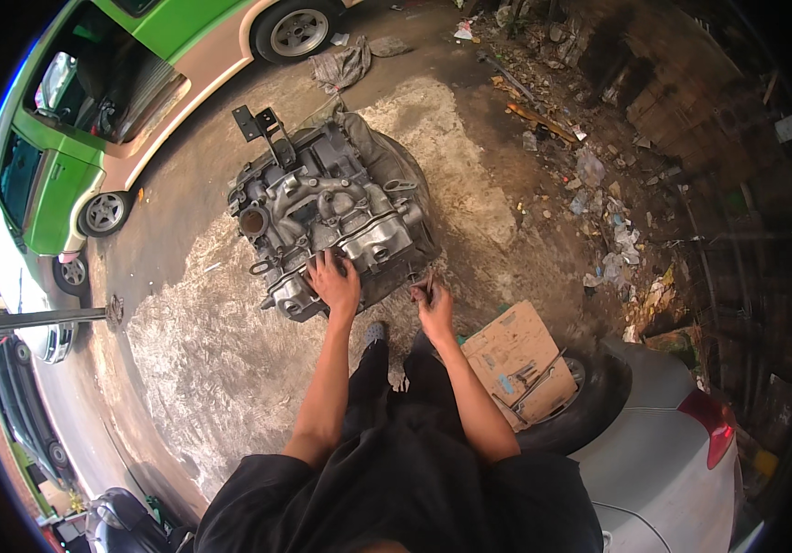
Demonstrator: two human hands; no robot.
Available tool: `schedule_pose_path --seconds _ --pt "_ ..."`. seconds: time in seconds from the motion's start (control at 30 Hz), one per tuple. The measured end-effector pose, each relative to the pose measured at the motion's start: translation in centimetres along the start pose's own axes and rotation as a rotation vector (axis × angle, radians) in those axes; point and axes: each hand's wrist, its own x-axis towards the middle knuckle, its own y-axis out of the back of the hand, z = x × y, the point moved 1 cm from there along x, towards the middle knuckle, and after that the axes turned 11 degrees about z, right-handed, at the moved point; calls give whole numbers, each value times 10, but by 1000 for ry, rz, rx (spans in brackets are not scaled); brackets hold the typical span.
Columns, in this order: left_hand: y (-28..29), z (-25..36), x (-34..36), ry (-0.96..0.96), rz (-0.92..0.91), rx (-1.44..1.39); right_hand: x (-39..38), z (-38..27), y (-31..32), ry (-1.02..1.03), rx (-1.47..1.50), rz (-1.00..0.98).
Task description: The person uses a wrench to tighten bolts on a car engine block resting on a tire. They repeatedly rotate the wrench on multiple bolt locations while stabilizing the engine with the other hand.
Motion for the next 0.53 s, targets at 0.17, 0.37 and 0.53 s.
schedule_pose_path --seconds 0.17,0.37,0.53 --pt "5 -4 -6 -96 67 -57 -14 -2 -8 -104 125 9" --pt "25 14 -23 -302 -164 -269 -26 -18 2 -128 278 113" --pt "15 53 -48 -453 -497 -461 -42 -25 38 -186 429 228"
